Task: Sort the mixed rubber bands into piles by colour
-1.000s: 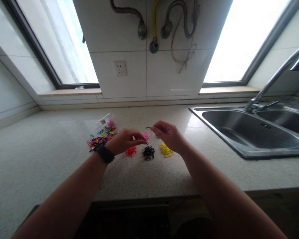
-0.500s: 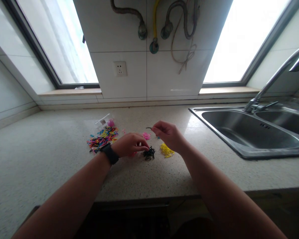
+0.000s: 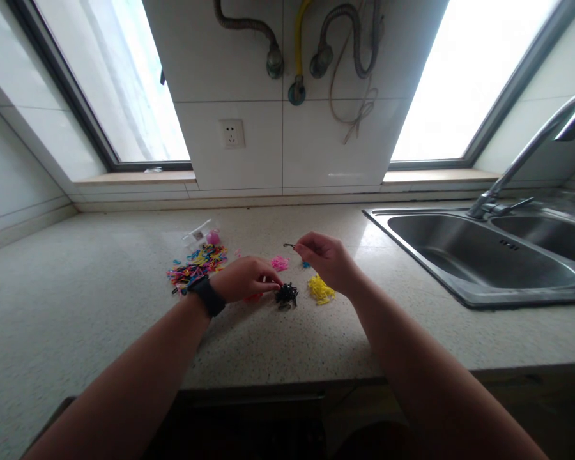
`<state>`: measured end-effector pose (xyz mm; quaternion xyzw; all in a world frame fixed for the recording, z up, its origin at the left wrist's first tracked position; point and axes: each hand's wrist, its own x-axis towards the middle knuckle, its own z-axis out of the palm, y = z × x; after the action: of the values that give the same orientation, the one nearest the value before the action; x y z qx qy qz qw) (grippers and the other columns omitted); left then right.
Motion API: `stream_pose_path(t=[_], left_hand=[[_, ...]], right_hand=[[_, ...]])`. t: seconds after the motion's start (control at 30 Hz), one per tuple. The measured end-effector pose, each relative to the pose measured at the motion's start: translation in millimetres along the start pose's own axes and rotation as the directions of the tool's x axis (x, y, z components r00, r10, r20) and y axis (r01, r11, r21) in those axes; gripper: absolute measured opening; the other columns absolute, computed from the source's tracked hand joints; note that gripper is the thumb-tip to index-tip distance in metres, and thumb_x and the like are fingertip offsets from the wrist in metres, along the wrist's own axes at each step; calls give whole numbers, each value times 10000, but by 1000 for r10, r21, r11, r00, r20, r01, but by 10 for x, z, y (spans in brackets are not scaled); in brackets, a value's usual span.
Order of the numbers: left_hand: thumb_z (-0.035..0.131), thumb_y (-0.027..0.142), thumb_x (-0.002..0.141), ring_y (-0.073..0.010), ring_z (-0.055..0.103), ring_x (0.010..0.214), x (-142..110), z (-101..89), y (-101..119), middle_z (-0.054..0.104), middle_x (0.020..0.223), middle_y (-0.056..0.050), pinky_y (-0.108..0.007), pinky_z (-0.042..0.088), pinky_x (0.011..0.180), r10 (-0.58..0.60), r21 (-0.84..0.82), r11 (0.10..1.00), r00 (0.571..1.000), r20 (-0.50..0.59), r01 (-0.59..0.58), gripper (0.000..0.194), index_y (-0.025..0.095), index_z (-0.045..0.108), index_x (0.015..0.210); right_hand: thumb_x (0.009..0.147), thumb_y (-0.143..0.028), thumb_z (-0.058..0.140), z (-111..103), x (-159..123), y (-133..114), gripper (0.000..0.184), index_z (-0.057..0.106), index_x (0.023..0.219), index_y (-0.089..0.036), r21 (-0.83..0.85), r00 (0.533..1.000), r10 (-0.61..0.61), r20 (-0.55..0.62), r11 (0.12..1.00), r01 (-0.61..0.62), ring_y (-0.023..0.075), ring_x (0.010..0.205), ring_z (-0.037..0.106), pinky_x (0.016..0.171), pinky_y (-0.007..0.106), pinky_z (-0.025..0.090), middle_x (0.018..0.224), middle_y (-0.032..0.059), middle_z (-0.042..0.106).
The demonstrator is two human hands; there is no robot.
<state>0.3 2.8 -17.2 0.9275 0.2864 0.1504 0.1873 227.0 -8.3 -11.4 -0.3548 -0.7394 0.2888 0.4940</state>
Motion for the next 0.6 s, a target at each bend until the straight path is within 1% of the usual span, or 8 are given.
stream_pose_path(t=[0.2,0.37,0.5,0.6], left_hand=[[621,347,897,-159,625,763,-11,-12,-4,741,831,-48,-263,445,715,-6,34,999,999,-41,8,217,237,772,1008],[609,337,899,-152,614,721,-22,-50,17,736,823,-42,-254,429,674,-33,64,997,997,-68,38,224,236,769,1019],[585,327,918,-159,632,765,-40,-80,6,746,875,-39,-261,426,702,-29,86,996,997,-73,36,228,242,757,1041],[572,334,927,-163,635,775,-54,-95,-18,745,867,-36,-272,424,736,-30,105,994,995,-90,40,232,238,757,1030]], right_hand=[[886,-348,618,-2,-5,3,181,627,801,-188,4,1000,-1,-9,1000,1,102,575,410,524,271,334,639,-28,510],[886,-339,610,-19,-12,-22,174,618,797,-190,8,1000,1,-12,1000,-1,103,581,422,529,274,342,650,-21,526],[885,-335,603,-30,-9,-37,181,614,773,-193,33,1000,8,-21,999,-7,102,572,424,518,273,331,621,-26,512],[884,-326,594,-33,-2,-42,170,628,787,-190,73,999,34,-30,997,-31,95,547,418,496,270,318,618,-22,529]])
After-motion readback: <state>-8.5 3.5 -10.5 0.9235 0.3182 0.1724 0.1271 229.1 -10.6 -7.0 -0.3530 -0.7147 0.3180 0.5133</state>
